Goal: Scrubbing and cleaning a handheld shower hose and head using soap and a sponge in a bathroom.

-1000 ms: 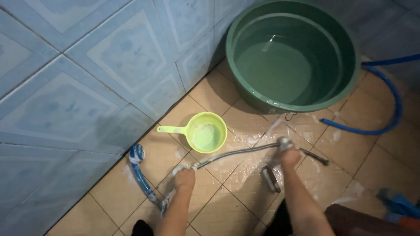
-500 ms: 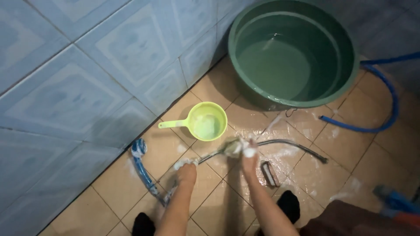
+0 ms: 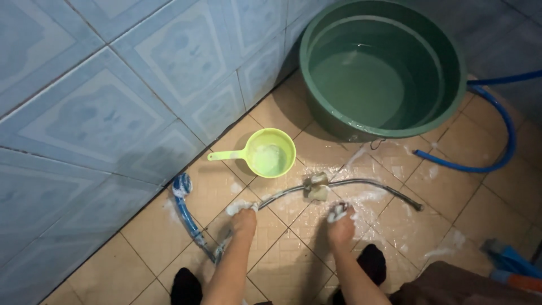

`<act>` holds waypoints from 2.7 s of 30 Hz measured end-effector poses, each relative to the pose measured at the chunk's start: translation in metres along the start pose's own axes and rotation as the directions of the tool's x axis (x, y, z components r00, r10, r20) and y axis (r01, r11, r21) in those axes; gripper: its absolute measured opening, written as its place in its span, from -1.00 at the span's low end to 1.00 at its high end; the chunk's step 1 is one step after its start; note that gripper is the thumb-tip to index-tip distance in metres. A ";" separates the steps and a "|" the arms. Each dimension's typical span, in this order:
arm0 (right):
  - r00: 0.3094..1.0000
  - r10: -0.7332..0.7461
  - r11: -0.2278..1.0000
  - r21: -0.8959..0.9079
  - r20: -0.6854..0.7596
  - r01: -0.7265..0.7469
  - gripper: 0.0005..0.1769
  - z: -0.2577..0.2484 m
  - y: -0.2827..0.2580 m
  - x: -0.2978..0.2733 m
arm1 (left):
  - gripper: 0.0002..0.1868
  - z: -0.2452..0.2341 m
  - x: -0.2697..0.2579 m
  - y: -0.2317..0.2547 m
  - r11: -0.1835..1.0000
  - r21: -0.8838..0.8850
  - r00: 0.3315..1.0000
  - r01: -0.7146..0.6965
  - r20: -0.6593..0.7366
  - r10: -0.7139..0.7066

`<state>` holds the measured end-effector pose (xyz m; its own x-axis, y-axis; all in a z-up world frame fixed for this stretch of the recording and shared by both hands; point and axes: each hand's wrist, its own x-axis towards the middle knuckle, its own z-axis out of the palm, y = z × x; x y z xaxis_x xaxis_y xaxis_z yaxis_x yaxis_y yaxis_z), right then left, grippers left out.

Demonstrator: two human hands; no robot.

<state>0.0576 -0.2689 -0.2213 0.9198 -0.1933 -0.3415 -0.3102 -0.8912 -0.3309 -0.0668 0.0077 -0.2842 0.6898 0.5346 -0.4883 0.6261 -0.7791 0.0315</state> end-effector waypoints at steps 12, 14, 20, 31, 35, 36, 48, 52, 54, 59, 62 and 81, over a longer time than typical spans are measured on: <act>0.940 -0.326 0.753 0.576 -0.096 0.320 -0.16 -0.029 -0.119 -0.014 | -0.70 0.003 -0.001 -0.002 0.999 0.010 0.999 -0.036 0.001 0.036; 0.926 -0.315 0.821 0.549 0.207 0.156 -0.42 -0.045 -0.144 -0.043 | -0.71 0.007 -0.002 -0.003 0.998 0.004 0.998 -0.062 -0.006 0.062; 0.664 -0.708 0.678 0.492 0.239 0.545 -0.58 0.096 -0.070 -0.033 | -0.73 -0.001 -0.014 0.001 0.997 0.032 0.998 -0.065 0.011 0.065; 0.941 -0.334 0.938 0.079 -0.062 0.338 -0.51 0.031 0.027 0.154 | -0.70 0.008 -0.005 0.000 0.998 0.048 0.999 -0.040 0.029 0.039; 0.762 -0.588 0.783 0.047 -0.271 0.621 -0.41 0.029 -0.013 0.114 | -0.70 0.002 -0.002 0.003 0.997 0.075 0.998 -0.032 0.059 0.028; 0.765 -0.586 0.784 0.050 -0.269 0.618 -0.41 0.036 -0.029 0.095 | -0.70 -0.006 -0.005 0.004 0.996 0.079 0.998 -0.032 0.062 0.027; 0.741 -0.486 0.006 0.850 0.463 -0.527 -0.65 0.063 -0.066 0.072 | -0.62 -0.002 -0.004 0.002 0.998 0.056 0.999 -0.026 0.042 0.023; 0.779 -0.549 0.167 0.953 0.302 -0.252 -0.67 0.072 -0.063 0.067 | -0.54 -0.021 -0.012 0.006 0.999 0.013 0.996 0.037 0.085 -0.038; 0.781 -0.603 0.294 0.955 0.165 0.025 -0.66 0.066 -0.076 0.040 | -0.52 -0.030 -0.015 0.009 0.998 -0.011 0.992 0.062 0.109 -0.060; 0.501 -0.857 0.505 0.390 0.122 0.770 -0.48 0.027 -0.115 -0.019 | -0.50 -0.002 0.002 0.005 0.999 0.024 0.994 0.040 0.096 -0.042; 0.762 -0.491 0.849 0.429 0.422 0.309 -0.62 0.116 -0.044 0.067 | -0.58 0.000 0.001 0.003 0.997 0.077 0.995 0.006 0.094 -0.013; 0.649 -0.698 0.665 0.063 -0.303 0.745 -0.84 0.071 -0.014 0.112 | -0.65 -0.026 -0.010 0.015 0.998 0.066 0.996 0.024 0.082 -0.029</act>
<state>0.1475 -0.2488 -0.3176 0.8860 0.3723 0.2765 0.4637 -0.7105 -0.5292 -0.0548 -0.0005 -0.2560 0.6393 0.5284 -0.5587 0.6170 -0.7861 -0.0375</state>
